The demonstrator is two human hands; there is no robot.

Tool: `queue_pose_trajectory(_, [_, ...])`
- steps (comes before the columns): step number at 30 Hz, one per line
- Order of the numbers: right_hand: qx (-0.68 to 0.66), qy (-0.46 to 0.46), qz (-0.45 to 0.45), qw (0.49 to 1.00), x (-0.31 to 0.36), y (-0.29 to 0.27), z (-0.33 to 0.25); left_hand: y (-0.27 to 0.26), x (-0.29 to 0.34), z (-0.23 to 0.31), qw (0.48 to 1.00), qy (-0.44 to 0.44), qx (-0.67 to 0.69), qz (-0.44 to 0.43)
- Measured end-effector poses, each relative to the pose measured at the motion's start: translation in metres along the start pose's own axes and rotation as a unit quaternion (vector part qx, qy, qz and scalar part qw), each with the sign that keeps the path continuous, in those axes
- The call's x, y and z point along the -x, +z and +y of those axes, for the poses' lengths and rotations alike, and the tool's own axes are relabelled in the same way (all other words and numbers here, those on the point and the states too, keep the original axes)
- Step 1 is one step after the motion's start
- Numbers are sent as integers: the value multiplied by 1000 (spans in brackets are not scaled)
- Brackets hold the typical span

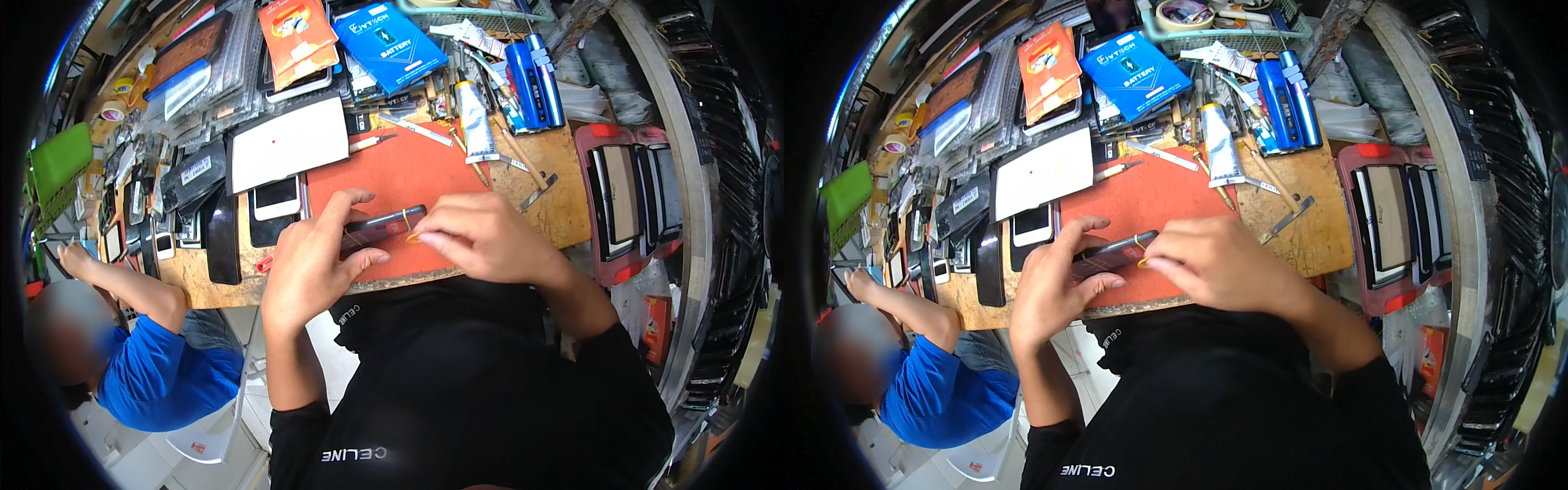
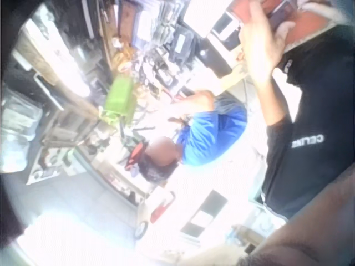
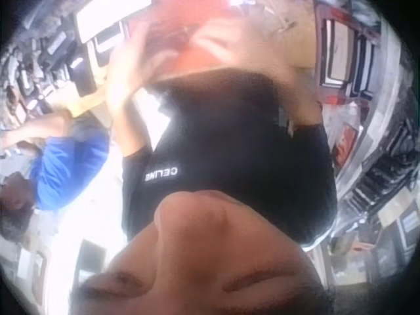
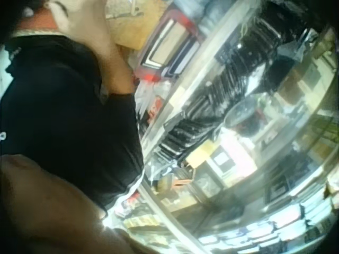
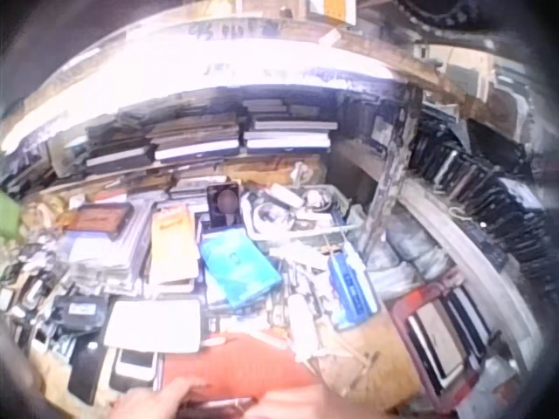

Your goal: The person handles a phone battery, applies a sticker, wraps it with rubber bands, and places it into a small orange box. They then handle a screen protector, remove its protective film, and write on it with a marker. The workspace is cluttered with tools and electronic parts.

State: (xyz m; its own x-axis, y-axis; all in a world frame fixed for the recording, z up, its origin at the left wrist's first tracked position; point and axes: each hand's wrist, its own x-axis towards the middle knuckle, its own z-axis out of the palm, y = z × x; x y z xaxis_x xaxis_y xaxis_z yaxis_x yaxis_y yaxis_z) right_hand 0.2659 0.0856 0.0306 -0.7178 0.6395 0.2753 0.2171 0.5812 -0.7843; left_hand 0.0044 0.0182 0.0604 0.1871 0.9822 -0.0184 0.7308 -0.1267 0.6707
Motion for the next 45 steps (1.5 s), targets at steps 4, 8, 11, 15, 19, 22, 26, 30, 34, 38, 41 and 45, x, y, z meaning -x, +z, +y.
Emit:
queue_pose_trajectory(4, [69, -45, 52, 995, -2, 28, -2, 11, 0, 7, 1000, -14, 1, 15])
queue_pose_trajectory(8, [100, -71, 82, 989, -4, 32, -11, 25, -2, 11, 991, 24, -81, 101])
queue_pose_trajectory(11, [-85, -59, 74, 992, -6, 18, -30, 29, 1, 7, 987, 60, -103, 109])
queue_pose_trajectory(15, [-275, 78, 13, 958, -22, -2, -40, 29, 6, 2, 975, 140, -130, 114])
queue_pose_trajectory(19, [-300, 224, -117, 920, -40, -14, -8, 9, 12, -4, 956, 164, 16, 244])
queue_pose_trajectory(22, [-401, 293, -285, 819, -27, -31, 3, -20, 8, -21, 886, -17, 380, 266])
queue_pose_trajectory(26, [222, 27, -121, 967, -20, -39, -10, -17, -13, -39, 837, -51, 488, 240])
queue_pose_trajectory(30, [390, -101, 67, 913, -26, -34, -42, 9, -28, -34, 781, -95, 575, 224])
queue_pose_trajectory(34, [428, -168, 103, 882, -33, -30, -56, 17, -31, -21, 769, -104, 612, 153])
queue_pose_trajectory(38, [380, -209, 137, 890, -40, -30, -48, 20, -34, -15, 759, -131, 617, 159])
queue_pose_trajectory(41, [372, -219, 143, 891, -44, -31, -43, 23, -36, -17, 755, -125, 629, 140])
queue_pose_trajectory(45, [361, -223, 130, 896, -48, -31, -45, 22, -37, -22, 767, -120, 623, 97])
